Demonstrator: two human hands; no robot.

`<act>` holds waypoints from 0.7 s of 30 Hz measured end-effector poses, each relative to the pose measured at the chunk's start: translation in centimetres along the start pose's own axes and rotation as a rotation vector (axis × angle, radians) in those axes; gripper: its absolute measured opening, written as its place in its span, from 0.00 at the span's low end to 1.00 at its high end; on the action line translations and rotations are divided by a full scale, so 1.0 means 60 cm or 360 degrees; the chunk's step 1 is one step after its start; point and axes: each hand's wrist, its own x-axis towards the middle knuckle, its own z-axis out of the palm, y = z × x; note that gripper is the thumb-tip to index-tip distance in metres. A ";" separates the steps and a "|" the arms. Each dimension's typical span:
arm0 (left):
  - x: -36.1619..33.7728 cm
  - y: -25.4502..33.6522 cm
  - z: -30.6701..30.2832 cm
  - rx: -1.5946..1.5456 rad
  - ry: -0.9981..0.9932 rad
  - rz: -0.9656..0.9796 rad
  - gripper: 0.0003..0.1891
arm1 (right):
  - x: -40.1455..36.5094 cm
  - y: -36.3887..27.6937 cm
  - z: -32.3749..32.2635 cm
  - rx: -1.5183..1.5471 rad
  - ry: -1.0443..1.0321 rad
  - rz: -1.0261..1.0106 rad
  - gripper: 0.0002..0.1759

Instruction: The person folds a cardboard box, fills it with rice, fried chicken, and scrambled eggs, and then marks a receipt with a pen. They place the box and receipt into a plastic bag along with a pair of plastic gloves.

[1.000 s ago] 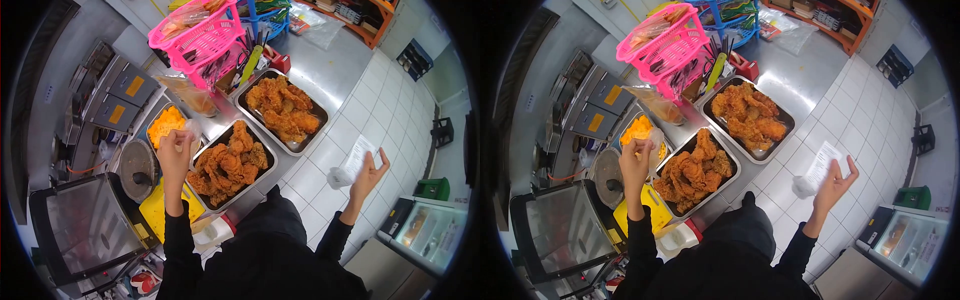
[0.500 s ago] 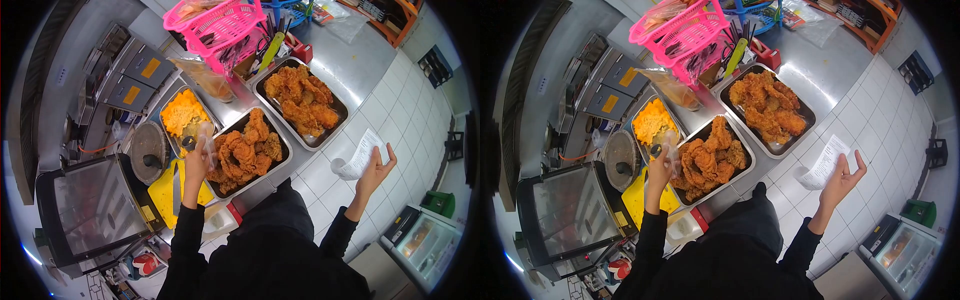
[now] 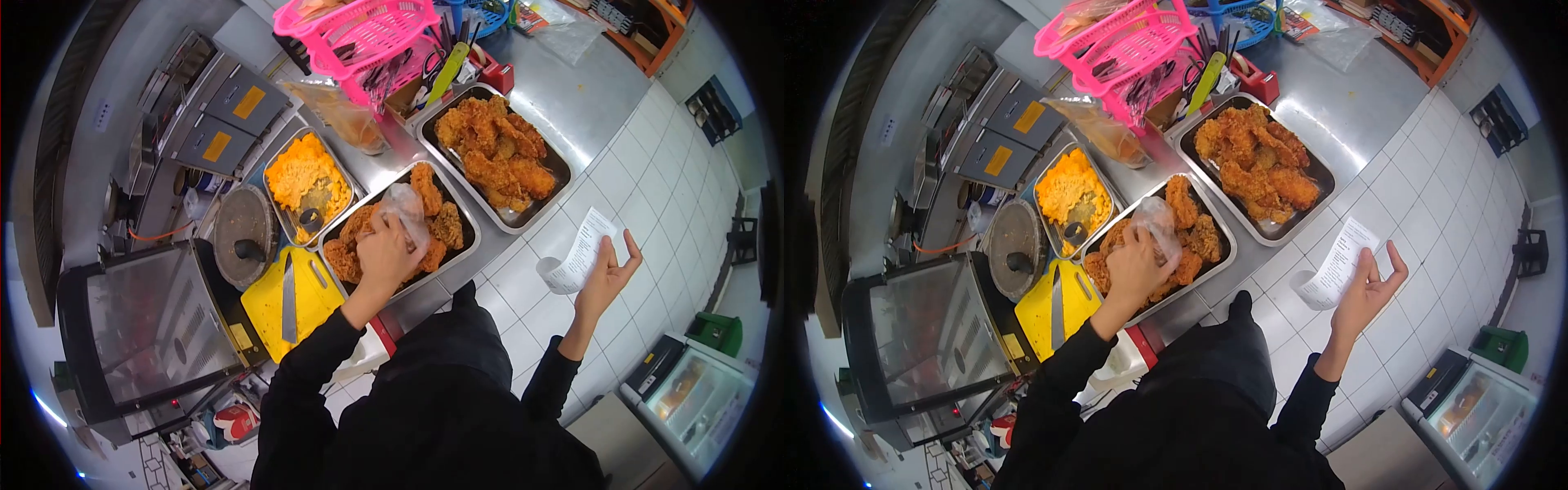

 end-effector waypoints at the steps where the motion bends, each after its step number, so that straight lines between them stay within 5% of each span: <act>1: 0.001 0.006 0.007 0.0002 -0.0009 -0.0026 0.34 | -0.002 0.004 0.002 0.0022 -0.0030 0.0006 0.22; 4: 0.011 0.006 0.025 -0.0037 -0.0121 -0.0232 0.34 | -0.014 0.014 0.010 0.0068 -0.0075 0.0064 0.21; 7: 0.016 -0.024 0.030 -0.0121 0.0051 -0.0101 0.32 | -0.027 0.015 0.024 0.0122 -0.0132 0.0070 0.22; 10: 0.026 -0.062 0.001 -0.0519 -0.0099 -0.0084 0.33 | -0.033 0.014 0.036 0.0177 -0.0205 0.0066 0.22; 12: 0.016 -0.077 -0.035 -0.1213 -0.0277 -0.0114 0.32 | -0.039 0.012 0.044 0.0182 -0.0249 0.0061 0.22; 15: -0.043 -0.116 -0.100 -0.1587 -0.0101 -0.0301 0.34 | -0.050 -0.006 0.058 0.0198 -0.0289 0.0030 0.22; 21: -0.290 -0.167 -0.262 -0.1165 -0.0619 -0.0409 0.33 | -0.083 -0.032 0.090 0.0255 -0.0662 0.0133 0.22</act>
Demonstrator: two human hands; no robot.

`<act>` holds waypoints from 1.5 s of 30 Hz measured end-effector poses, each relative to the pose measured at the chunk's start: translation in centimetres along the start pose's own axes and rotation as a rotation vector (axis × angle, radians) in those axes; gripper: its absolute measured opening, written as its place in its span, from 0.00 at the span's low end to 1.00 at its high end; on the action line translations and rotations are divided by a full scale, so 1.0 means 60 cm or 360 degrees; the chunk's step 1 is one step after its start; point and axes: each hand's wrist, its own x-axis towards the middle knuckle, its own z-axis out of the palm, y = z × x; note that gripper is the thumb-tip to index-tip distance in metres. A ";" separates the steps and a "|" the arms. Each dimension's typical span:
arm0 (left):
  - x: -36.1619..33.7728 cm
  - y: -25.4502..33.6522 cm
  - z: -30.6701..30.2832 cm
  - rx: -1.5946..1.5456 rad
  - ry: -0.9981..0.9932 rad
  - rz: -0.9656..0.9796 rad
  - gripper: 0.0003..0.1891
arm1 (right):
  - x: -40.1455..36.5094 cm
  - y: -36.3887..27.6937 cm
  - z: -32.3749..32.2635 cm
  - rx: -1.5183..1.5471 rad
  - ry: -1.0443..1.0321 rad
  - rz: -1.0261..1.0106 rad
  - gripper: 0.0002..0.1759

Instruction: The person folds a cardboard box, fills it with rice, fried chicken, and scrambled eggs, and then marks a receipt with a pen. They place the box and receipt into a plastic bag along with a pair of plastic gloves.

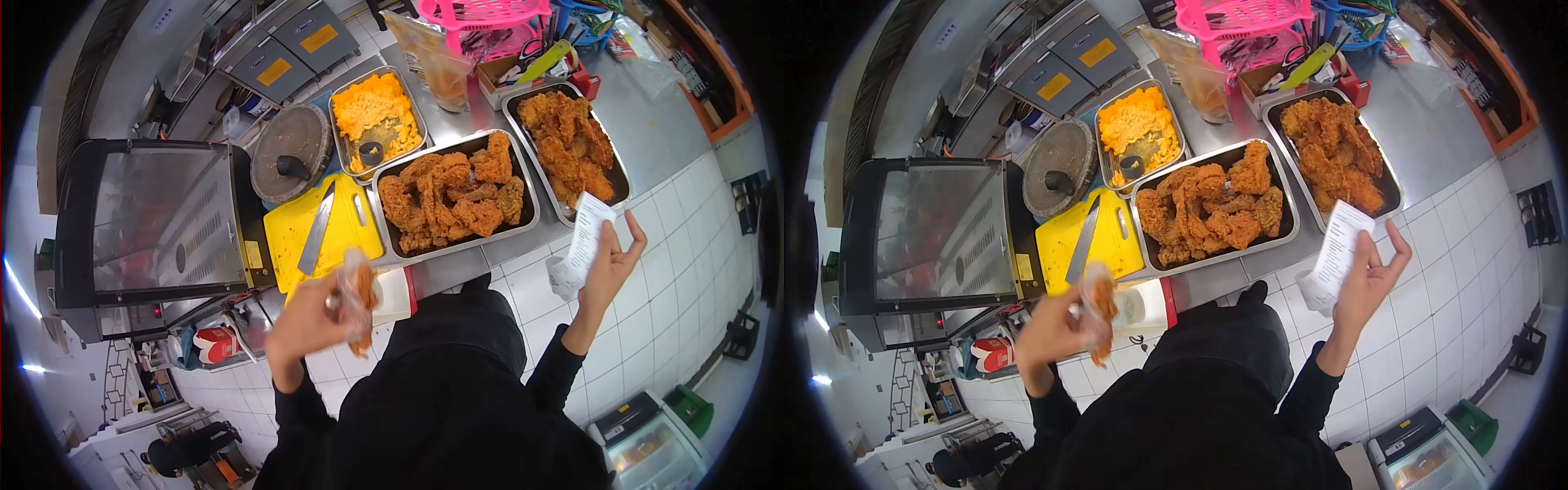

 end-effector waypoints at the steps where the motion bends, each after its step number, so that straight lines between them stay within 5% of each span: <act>1: -0.025 -0.038 0.032 0.0084 -0.0044 -0.0184 0.34 | -0.003 0.002 0.013 -0.0002 -0.0010 0.0000 0.22; 3: -0.034 -0.070 0.095 0.0109 -0.0164 -0.0548 0.35 | -0.008 0.005 0.040 0.0085 -0.0104 -0.0020 0.22; 6: 0.002 -0.154 0.192 0.0384 0.0013 -0.0620 0.33 | -0.020 0.001 0.068 0.0053 -0.0293 0.0007 0.21; 8: 0.044 -0.176 0.229 0.0449 0.0453 -0.0719 0.31 | -0.031 -0.002 0.087 0.0072 -0.0450 0.0013 0.21; 12: 0.075 -0.198 0.263 0.0593 0.0745 -0.0513 0.28 | -0.052 -0.006 0.115 0.0119 -0.0616 0.0031 0.21; 15: 0.034 -0.171 0.209 0.0308 0.0488 -0.0406 0.29 | -0.065 -0.029 0.127 0.0128 -0.0776 0.0098 0.21; 19: -0.035 -0.067 0.025 -0.0134 0.0273 -0.0687 0.24 | -0.081 -0.038 0.143 0.0095 -0.0855 0.0031 0.21; 21: -0.053 -0.146 -0.012 -0.0375 0.1001 -0.0421 0.18 | -0.092 -0.040 0.152 0.0111 -0.0825 -0.0027 0.21; 23: -0.033 -0.142 -0.070 0.0220 0.1386 -0.0525 0.17 | -0.101 -0.040 0.158 0.0131 -0.0819 -0.0048 0.22; 25: 0.002 -0.240 -0.101 0.0385 0.1500 -0.0503 0.16 | -0.108 -0.041 0.158 0.0137 -0.0837 -0.0048 0.22; 30: 0.108 -0.405 -0.118 0.0397 0.1446 -0.0623 0.17 | -0.125 -0.041 0.165 0.0016 -0.0764 -0.0114 0.21; 35: 0.233 -0.334 -0.112 0.0136 0.1174 -0.0342 0.26 | -0.125 -0.041 0.176 0.0014 -0.0640 -0.0050 0.21; 39: 0.366 -0.240 -0.093 0.0559 0.0771 -0.0053 0.23 | -0.126 -0.036 0.189 -0.0021 -0.0463 -0.0113 0.21; 45: 0.557 -0.230 -0.041 0.0812 0.0429 -0.0456 0.29 | -0.125 -0.018 0.210 -0.0148 -0.0239 -0.0066 0.20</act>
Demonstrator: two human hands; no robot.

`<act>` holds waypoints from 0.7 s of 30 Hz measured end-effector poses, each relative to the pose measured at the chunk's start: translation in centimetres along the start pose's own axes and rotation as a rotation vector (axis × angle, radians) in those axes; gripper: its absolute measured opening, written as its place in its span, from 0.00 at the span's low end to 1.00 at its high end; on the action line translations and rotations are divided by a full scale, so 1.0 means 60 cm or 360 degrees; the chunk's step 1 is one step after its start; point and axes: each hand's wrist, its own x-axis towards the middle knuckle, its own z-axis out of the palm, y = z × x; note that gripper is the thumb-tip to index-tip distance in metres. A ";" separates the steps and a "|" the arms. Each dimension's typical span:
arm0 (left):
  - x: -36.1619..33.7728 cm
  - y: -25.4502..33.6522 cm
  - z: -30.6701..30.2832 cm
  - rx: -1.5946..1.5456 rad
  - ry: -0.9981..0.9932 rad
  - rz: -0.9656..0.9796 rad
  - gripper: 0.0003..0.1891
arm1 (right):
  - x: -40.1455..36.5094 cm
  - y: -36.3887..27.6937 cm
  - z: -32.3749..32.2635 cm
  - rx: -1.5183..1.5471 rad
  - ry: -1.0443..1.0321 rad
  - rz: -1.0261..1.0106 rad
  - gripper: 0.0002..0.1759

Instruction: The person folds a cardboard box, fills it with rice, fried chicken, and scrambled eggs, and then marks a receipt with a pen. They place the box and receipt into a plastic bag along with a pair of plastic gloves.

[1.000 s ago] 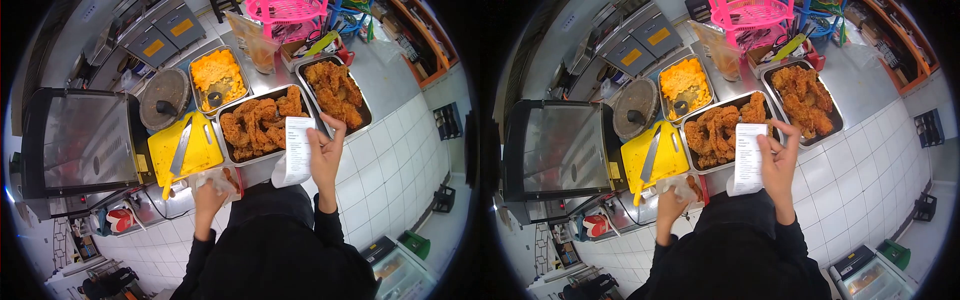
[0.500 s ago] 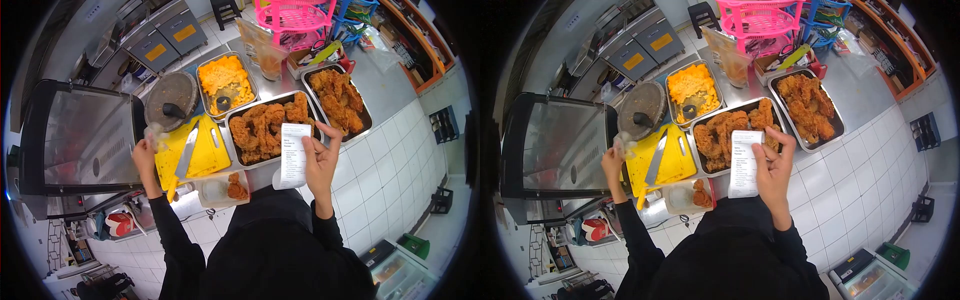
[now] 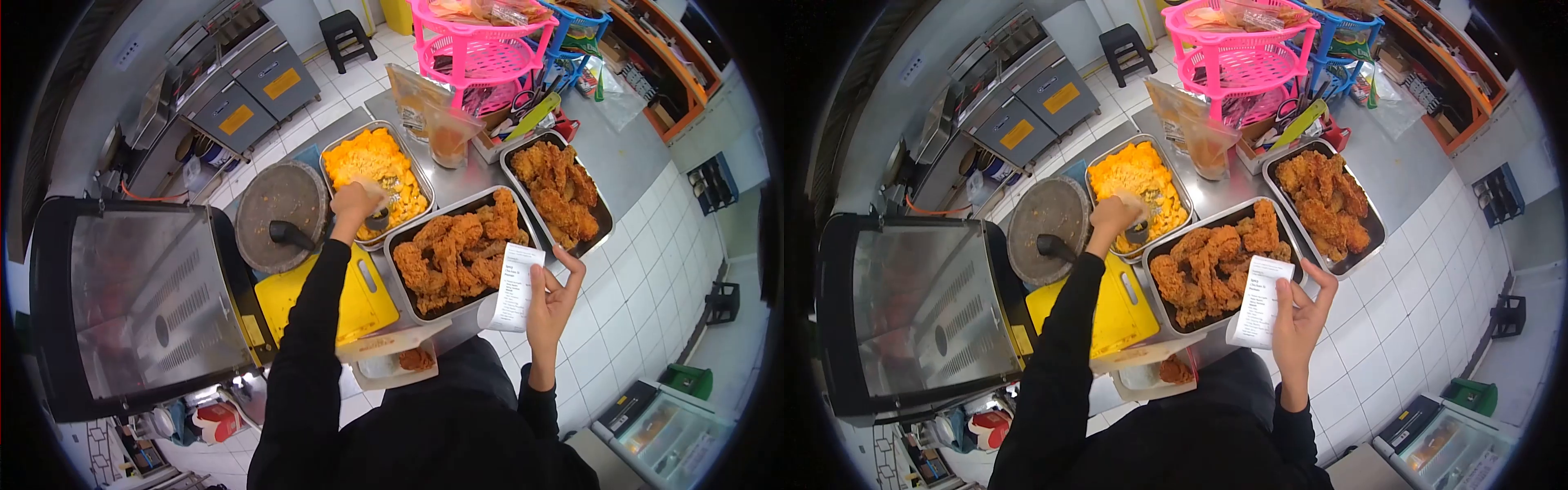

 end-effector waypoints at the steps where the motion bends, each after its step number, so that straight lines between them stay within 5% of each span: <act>1: 0.010 0.002 0.008 -0.0057 -0.0033 -0.0016 0.30 | 0.000 -0.006 0.004 -0.0016 -0.0004 0.0022 0.20; 4: 0.046 -0.011 0.021 -0.0142 -0.0080 -0.0051 0.30 | 0.002 -0.007 0.013 -0.0087 0.0091 0.0012 0.21; 7: 0.081 -0.026 0.017 -0.0512 -0.0452 0.0121 0.29 | 0.007 -0.001 0.014 -0.0109 0.0132 0.0072 0.21; 10: 0.101 -0.012 0.026 -0.1613 0.0667 0.0675 0.19 | 0.017 0.008 0.022 -0.0117 0.0134 0.0132 0.21; 14: 0.079 0.037 0.013 -0.1714 0.0672 0.0440 0.15 | 0.026 0.010 0.038 -0.0082 0.0148 0.0139 0.20; 21: 0.061 0.054 0.082 -0.1591 0.1076 0.0566 0.17 | 0.039 0.016 0.038 -0.0086 0.0193 0.0169 0.19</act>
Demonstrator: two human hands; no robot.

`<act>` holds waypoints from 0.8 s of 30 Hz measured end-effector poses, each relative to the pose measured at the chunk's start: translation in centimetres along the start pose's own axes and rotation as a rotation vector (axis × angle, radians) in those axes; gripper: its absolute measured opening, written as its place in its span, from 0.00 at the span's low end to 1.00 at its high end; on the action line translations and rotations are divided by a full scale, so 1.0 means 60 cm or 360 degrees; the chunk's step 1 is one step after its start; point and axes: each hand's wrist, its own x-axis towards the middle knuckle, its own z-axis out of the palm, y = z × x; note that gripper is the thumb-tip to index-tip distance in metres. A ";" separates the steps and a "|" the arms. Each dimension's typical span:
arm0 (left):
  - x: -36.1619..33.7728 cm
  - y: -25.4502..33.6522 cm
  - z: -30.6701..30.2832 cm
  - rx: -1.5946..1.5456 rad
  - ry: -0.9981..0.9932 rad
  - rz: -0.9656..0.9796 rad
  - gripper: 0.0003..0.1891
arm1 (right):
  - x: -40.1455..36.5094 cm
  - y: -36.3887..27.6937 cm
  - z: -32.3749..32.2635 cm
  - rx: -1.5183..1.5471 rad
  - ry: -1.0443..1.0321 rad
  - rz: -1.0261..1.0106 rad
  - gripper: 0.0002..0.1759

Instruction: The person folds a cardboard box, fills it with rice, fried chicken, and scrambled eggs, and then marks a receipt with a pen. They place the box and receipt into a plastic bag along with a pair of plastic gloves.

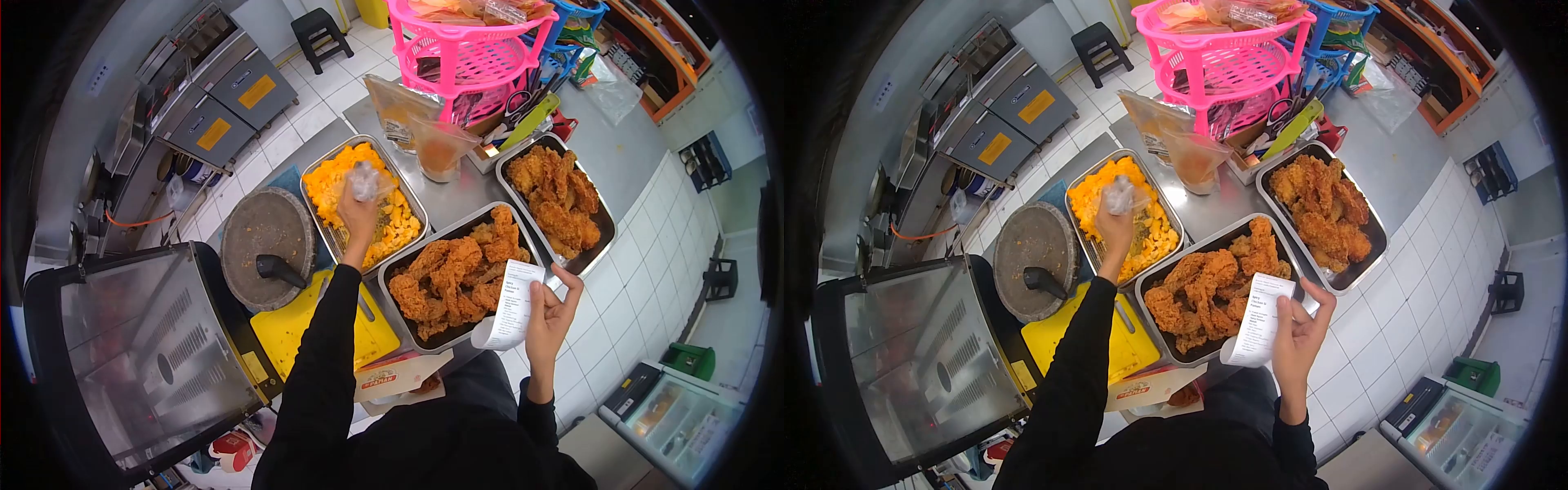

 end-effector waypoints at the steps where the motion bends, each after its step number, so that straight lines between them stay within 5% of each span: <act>1: -0.001 0.002 -0.003 0.0166 0.0104 0.0188 0.17 | 0.006 0.005 -0.002 -0.0017 -0.0060 -0.0017 0.18; 6: 0.017 -0.015 -0.036 0.0405 0.0095 0.0391 0.15 | 0.059 0.016 0.050 -0.0211 -0.0340 -0.0174 0.13; 9: 0.024 0.003 -0.045 0.0598 -0.0017 0.0213 0.13 | 0.120 0.008 0.115 -0.0823 -0.0609 -0.0531 0.24; 10: 0.028 0.014 -0.045 0.0713 -0.0069 0.0024 0.12 | 0.139 0.004 0.137 -0.1062 -0.0798 -0.0333 0.26; 12: 0.023 0.009 -0.039 0.0745 -0.0039 0.0078 0.12 | 0.176 0.072 0.190 -0.1233 -0.0845 -0.0668 0.26; 14: 0.015 0.009 -0.035 0.0783 -0.0019 0.0124 0.12 | 0.205 0.116 0.231 -0.1127 -0.1163 -0.0611 0.26; 17: 0.010 0.010 -0.024 0.0718 -0.0065 -0.0013 0.12 | 0.209 0.145 0.277 -0.1449 -0.1230 -0.0301 0.27; 19: 0.005 0.009 -0.014 0.0523 0.0010 0.0266 0.13 | 0.212 0.168 0.284 -0.1383 -0.1167 -0.0313 0.27; 24: -0.019 0.008 0.002 0.0600 -0.0111 0.0155 0.11 | 0.213 0.201 0.282 -0.1215 -0.1068 -0.0361 0.25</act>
